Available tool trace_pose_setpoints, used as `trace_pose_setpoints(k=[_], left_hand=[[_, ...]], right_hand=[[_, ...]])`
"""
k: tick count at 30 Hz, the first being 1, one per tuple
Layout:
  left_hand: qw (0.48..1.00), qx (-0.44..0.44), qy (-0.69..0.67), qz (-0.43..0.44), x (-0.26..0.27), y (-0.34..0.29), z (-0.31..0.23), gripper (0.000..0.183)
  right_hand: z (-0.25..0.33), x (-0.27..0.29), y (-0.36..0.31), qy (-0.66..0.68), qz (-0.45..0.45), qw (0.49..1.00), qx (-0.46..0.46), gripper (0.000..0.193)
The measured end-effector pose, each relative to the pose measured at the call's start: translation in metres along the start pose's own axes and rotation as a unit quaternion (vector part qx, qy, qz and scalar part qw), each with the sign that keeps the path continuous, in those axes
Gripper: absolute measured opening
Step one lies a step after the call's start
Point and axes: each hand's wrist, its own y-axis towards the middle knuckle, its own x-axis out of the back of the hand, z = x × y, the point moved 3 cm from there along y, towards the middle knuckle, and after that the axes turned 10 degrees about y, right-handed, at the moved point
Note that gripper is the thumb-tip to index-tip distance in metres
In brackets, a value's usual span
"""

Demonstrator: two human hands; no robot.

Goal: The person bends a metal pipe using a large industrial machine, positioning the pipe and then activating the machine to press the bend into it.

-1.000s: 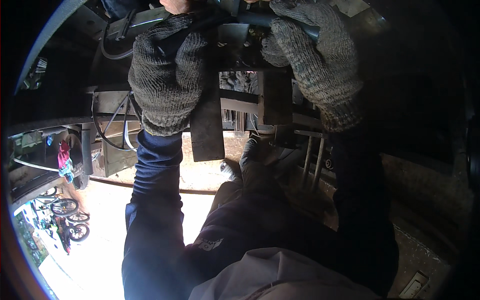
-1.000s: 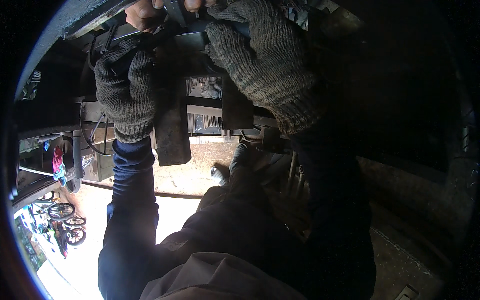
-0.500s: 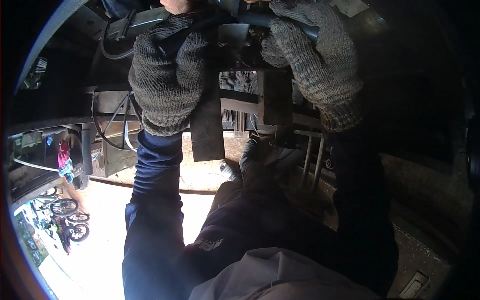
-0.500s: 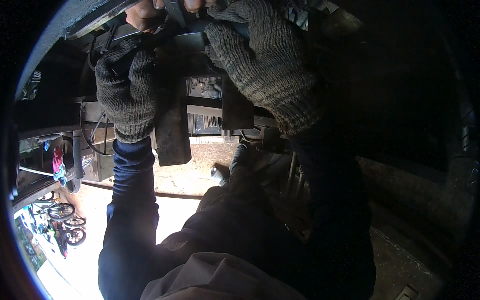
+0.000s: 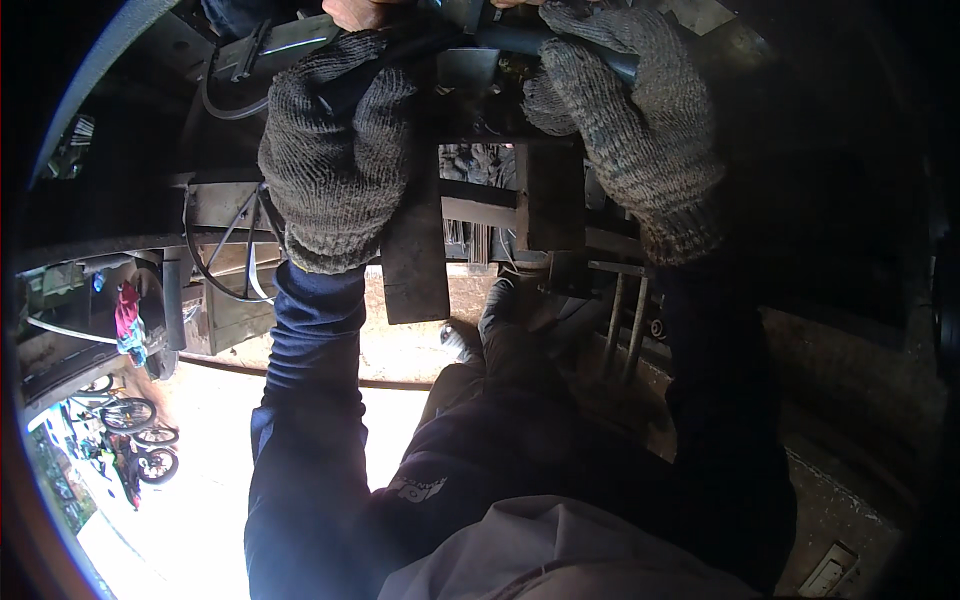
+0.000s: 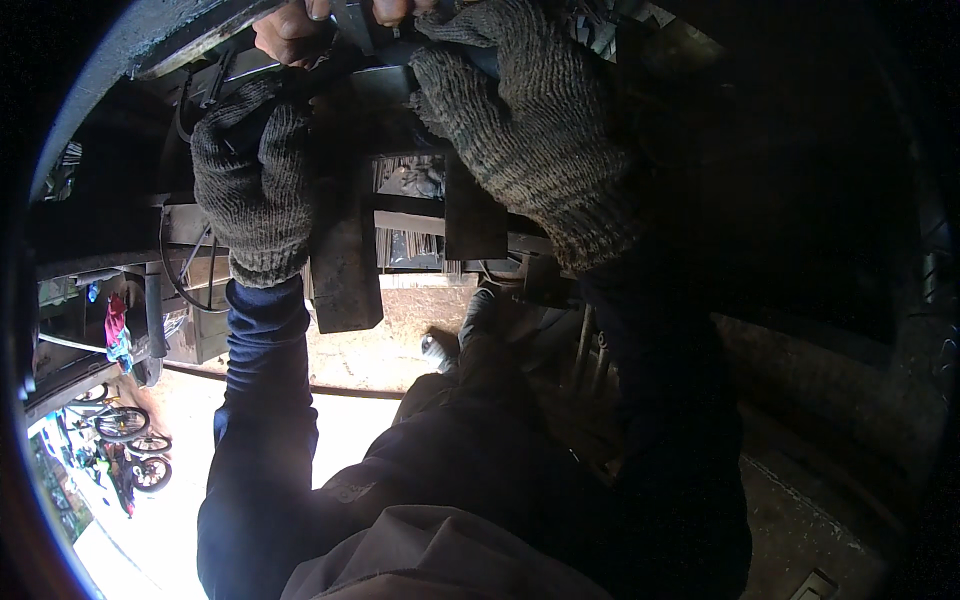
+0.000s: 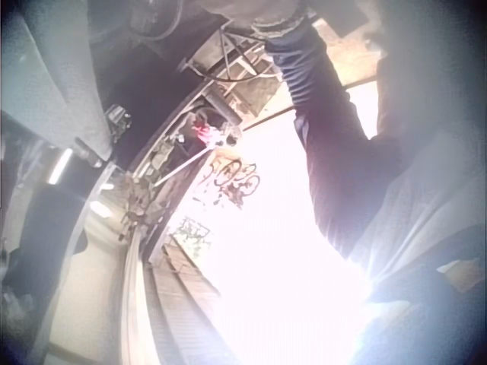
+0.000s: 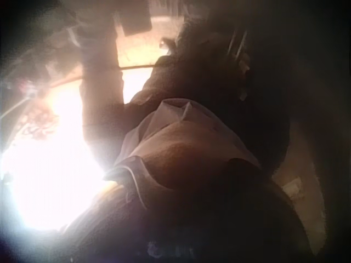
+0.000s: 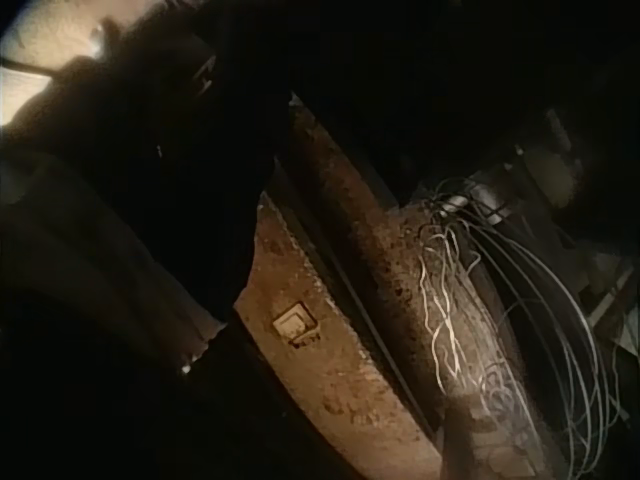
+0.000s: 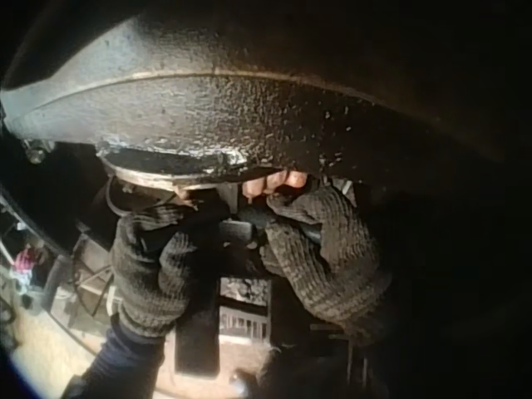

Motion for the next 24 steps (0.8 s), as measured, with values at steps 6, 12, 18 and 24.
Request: trace_pose_setpoints(k=[6, 12, 18, 24], left_hand=[[0.999, 0.012, -0.045, -0.001, 0.003, 0.001, -0.008, 0.027], [1.0, -0.002, -0.013, 0.0, 0.006, 0.002, -0.013, 0.026], [1.0, 0.029, -0.006, -0.005, 0.003, -0.004, -0.005, 0.025], [1.0, 0.019, -0.014, 0.004, 0.002, -0.002, -0.003, 0.032]], right_hand=[[0.001, -0.008, -0.002, 0.118, -0.059, 0.989, -0.069, 0.032], [0.0, -0.004, -0.002, 0.088, -0.021, 0.995, -0.05, 0.031], [-0.005, -0.006, 0.002, 0.139, -0.004, 0.99, 0.007, 0.03], [-0.016, 0.0, 0.004, 0.078, 0.042, 0.992, 0.095, 0.033]])
